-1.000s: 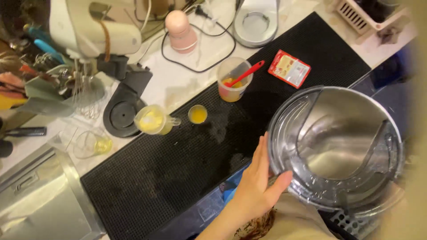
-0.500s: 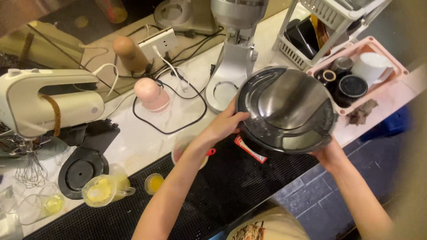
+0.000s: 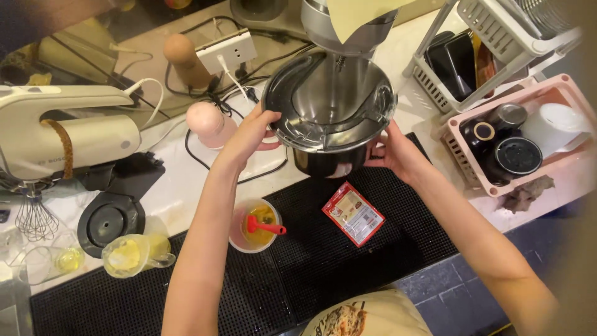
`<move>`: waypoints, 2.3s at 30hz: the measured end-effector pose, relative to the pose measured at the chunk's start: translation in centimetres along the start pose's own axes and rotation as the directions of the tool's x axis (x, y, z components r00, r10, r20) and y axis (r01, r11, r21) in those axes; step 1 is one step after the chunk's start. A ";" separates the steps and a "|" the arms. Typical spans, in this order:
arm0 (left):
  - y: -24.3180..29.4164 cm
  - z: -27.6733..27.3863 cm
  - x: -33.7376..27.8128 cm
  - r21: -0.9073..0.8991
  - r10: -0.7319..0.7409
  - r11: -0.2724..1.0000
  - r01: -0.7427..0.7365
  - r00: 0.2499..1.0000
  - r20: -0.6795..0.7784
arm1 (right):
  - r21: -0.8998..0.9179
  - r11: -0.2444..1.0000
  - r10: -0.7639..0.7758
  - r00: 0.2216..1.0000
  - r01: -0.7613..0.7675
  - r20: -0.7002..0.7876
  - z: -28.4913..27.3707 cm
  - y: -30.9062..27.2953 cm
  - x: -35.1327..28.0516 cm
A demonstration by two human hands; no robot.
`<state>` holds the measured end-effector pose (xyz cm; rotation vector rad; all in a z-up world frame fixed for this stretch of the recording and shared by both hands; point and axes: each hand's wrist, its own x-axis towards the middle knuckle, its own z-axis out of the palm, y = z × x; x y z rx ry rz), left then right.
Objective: Clean the countertops and wash utensils in a coffee shop.
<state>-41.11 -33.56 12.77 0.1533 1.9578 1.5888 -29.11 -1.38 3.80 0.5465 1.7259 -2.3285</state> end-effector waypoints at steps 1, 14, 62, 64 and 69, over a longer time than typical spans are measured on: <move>-0.1 0.0 0.3 -0.002 -0.007 1.000 0.007 1.000 -0.006 | 0.001 1.000 0.007 1.000 -0.007 0.006 -0.5 0.1 1.7; -4.9 6.5 -1.9 -0.038 0.108 0.992 -0.122 0.959 -0.260 | 0.054 0.990 -0.136 0.989 0.133 0.052 -3.0 1.3 8.9; -31.3 -10.0 -20.8 -0.412 -0.171 0.870 -0.271 0.617 -0.768 | -0.704 0.622 -0.570 0.815 0.343 -0.107 17.5 26.9 -12.6; -32.1 -9.8 -20.6 -0.461 -0.216 0.850 -0.255 0.628 -0.748 | -0.699 0.653 -0.485 0.869 0.290 -0.093 18.3 27.4 -13.3; -36.3 -9.2 -23.1 -0.366 -0.085 0.845 -0.389 0.580 -0.811 | -0.753 0.416 -0.396 0.846 0.511 0.356 27.2 23.5 -14.5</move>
